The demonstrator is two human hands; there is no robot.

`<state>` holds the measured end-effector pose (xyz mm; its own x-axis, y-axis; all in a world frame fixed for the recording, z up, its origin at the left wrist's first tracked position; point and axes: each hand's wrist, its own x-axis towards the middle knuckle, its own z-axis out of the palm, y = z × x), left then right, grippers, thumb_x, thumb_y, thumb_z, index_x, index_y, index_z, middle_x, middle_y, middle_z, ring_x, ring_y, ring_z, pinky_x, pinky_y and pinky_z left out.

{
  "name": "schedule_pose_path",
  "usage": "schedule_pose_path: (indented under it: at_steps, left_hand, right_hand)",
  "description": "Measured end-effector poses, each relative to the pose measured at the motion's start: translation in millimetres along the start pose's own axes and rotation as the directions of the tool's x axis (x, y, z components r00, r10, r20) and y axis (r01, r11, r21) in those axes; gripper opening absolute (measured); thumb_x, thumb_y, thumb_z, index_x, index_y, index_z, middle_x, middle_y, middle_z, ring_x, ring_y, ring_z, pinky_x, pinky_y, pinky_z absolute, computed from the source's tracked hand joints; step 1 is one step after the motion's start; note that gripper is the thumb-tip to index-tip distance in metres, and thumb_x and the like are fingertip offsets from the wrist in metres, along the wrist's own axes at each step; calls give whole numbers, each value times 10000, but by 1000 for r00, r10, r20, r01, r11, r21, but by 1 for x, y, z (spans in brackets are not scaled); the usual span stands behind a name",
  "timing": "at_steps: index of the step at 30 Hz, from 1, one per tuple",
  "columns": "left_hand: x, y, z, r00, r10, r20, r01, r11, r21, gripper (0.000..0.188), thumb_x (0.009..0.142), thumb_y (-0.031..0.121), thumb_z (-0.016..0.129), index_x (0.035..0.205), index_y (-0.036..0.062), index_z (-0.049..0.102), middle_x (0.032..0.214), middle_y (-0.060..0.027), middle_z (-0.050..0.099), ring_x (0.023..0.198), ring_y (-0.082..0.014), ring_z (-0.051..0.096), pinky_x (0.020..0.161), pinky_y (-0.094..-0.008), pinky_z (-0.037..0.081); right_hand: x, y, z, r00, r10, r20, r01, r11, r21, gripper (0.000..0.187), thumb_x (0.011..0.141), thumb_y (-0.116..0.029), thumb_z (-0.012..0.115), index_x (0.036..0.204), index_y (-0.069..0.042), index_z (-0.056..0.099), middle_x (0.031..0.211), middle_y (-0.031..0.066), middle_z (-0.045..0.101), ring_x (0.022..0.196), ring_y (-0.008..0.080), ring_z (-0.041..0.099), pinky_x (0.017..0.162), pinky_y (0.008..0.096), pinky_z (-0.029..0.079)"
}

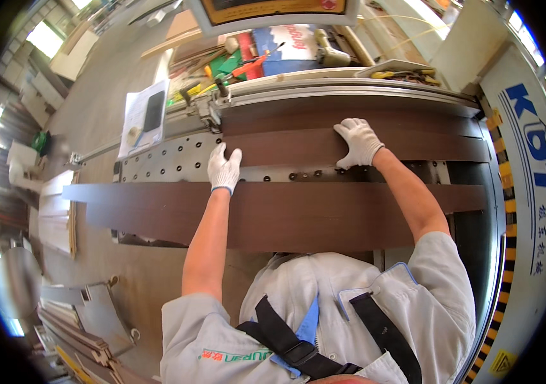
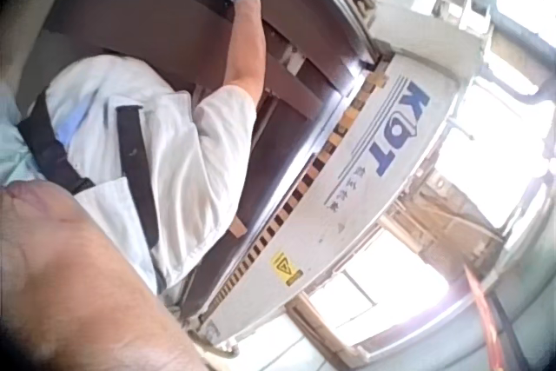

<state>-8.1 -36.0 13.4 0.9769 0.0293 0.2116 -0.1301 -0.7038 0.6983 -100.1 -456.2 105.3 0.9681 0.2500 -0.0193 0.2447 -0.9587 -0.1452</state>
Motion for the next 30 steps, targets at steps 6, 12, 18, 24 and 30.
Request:
schedule_pose_path:
  at_steps: [6,12,18,24,30]
  left_hand:
    - [32,-4,12,985,-157,71,157,988,5,659,930,391,747,1456,5,658,1438,-252,697,1392,-419,612,1203,-471,459]
    - [29,46,10,944,-328,11,317,919,235,658,924,427,739,1492,107,651,1389,-207,737,1351,-425,613,1201,-515,428]
    - [-3,46,8,983,-181,38,153,911,382,613,923,445,763,1422,93,707,1306,-184,779,1231,-404,687,1131,-518,483]
    - [-19,20,2,963,48,-265,-51,999,-8,376,974,356,722,1162,35,774,1072,-202,805,965,-405,759,907,-468,599]
    - [-107,133,-19,610,-129,782,727,483,-487,453,1012,329,758,1254,-51,712,1169,-145,770,978,-228,761,823,-354,628]
  right_hand:
    - [39,22,27,992,-64,-109,61,998,-24,883,665,-448,876,1421,-37,678,1540,203,566,1468,404,498,1265,498,377]
    - [31,23,27,989,146,-17,-147,988,-57,1108,677,-483,899,1602,-38,483,1657,236,464,1568,426,397,1318,526,316]
    - [32,47,-1,962,31,271,-17,998,-55,1234,593,-388,938,1657,-47,413,1672,266,418,1569,434,389,1314,480,341]
    - [48,34,-21,944,23,330,-6,999,-52,1236,551,-292,937,1663,-103,432,1487,273,560,1404,451,535,1197,481,471]
    - [17,16,-54,961,-169,217,191,978,-84,1089,606,-374,876,1609,-134,526,1342,262,633,1274,443,614,1100,495,519]
